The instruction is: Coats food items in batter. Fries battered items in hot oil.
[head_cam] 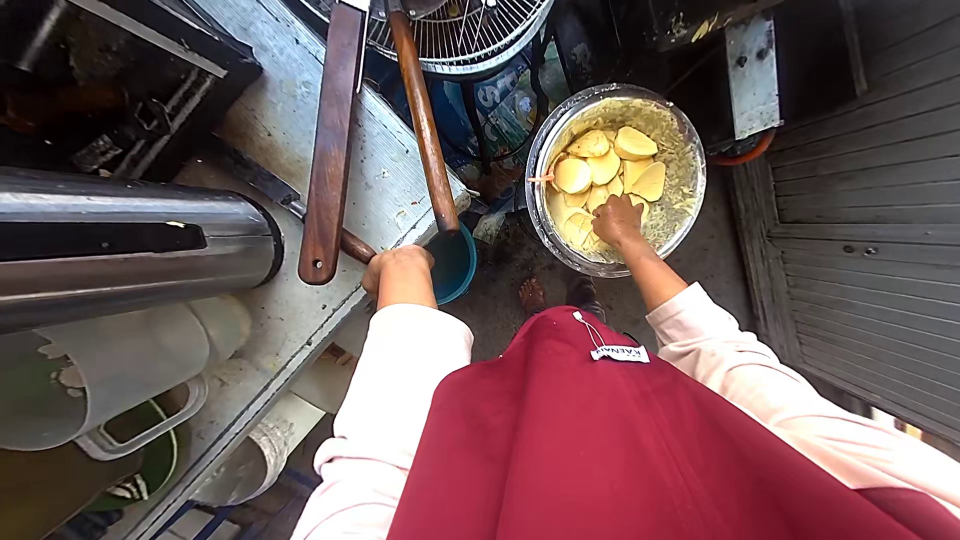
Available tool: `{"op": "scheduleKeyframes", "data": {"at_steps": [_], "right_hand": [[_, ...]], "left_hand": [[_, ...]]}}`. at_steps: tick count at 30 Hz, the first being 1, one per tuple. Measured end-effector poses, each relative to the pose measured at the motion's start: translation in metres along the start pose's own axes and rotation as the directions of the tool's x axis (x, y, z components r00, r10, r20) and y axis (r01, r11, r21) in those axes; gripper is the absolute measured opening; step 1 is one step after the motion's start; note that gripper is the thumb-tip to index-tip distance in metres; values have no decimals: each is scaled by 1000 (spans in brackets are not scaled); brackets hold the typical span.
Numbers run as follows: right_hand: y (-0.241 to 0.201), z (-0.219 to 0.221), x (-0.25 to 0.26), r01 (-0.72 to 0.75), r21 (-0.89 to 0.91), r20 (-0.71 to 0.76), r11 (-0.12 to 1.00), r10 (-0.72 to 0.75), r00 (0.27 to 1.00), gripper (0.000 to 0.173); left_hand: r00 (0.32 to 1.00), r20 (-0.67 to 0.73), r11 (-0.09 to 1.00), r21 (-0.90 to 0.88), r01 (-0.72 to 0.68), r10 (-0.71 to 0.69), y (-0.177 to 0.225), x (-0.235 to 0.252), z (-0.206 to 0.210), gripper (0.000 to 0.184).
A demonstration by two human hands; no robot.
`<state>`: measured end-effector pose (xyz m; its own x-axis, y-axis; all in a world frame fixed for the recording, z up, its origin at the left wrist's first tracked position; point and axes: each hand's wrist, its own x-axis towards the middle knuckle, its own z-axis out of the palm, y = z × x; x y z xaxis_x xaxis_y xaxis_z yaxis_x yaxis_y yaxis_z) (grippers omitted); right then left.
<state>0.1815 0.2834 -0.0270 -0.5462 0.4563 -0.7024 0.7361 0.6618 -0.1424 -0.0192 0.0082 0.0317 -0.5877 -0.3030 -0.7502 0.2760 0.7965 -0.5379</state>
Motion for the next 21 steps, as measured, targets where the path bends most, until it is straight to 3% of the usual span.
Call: {"op": "scheduleKeyframes", "data": {"at_steps": [5, 7, 9, 14, 18, 21], "right_hand": [[-11, 4, -2, 68, -110, 33, 992, -64, 997, 32], [-15, -2, -2, 38, -126, 69, 991, -30, 997, 54], [-17, 6, -3, 30, -147, 9, 989, -29, 1000, 72], [-8, 25, 3, 90, -123, -169, 988, -110, 979, 55], [-7, 6, 6, -14, -6, -61, 1000, 13, 998, 48], [-2, -3, 5, -14, -15, 19, 1000, 15, 1000, 40]], "left_hand": [[1000, -2, 1000, 4, -1, 1, 0, 1, 0, 51], [1000, -2, 1000, -4, 0, 0, 0, 0, -1, 50], [1000, 0, 1000, -1, 7, -7, 0, 1, 0, 52], [1000, -3, 1000, -4, 13, -13, 1, 1, 0, 53], [1000, 0, 1000, -10, 8, -8, 0, -2, -1, 56], [1000, 7, 1000, -12, 17, -17, 1, 2, 0, 56]]}}
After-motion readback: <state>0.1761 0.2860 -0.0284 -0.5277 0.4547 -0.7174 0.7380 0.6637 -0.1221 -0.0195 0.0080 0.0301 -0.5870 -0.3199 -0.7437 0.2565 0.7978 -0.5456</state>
